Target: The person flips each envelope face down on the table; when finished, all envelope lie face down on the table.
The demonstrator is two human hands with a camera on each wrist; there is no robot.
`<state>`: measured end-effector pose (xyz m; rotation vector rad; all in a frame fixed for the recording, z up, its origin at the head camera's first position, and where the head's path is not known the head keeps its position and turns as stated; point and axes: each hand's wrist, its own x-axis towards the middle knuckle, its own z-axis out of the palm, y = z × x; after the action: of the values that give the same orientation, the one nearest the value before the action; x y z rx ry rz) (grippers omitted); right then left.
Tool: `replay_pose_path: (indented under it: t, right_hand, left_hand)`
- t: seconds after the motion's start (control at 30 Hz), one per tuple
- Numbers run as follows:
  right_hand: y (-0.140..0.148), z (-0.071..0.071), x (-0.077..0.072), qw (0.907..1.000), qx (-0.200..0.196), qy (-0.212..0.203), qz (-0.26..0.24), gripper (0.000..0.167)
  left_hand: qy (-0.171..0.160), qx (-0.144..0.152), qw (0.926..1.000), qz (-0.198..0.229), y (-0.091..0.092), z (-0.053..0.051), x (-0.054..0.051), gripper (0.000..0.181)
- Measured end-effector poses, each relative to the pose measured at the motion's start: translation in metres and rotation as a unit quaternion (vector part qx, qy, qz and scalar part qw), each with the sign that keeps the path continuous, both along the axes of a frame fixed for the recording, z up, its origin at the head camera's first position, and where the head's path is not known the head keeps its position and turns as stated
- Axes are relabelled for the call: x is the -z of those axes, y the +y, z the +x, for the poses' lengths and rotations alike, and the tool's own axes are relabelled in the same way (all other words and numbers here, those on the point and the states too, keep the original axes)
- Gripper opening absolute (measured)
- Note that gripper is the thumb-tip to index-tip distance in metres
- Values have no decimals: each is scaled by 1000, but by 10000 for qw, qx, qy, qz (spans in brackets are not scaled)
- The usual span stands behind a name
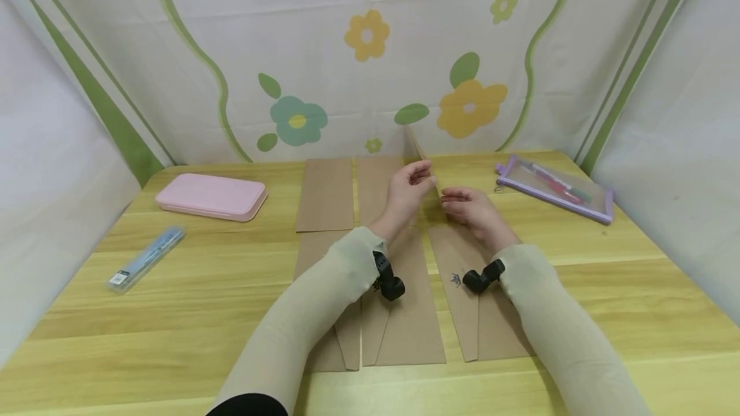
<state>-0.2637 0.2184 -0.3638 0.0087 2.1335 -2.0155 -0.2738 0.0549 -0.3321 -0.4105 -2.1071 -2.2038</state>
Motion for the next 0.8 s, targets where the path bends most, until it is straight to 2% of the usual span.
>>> replay_pose_path:
  t: [0.2,0.43,0.6,0.8]
  right_hand:
    - [-11,2,0,10000,34,-30,-23,49]
    - [-16,2,3,9987,128,-44,-489,50]
    - [-12,7,-2,9978,446,39,-488,46]
    - [-14,16,-17,9896,1011,317,-972,32]
  left_hand:
    - [-75,4,9999,126,1,-1,-2,34]
    - [55,303,9993,-220,1,2,-7,34]
    - [-7,374,9990,-252,0,2,-8,33]
    - [-40,369,9989,-272,0,0,-7,32]
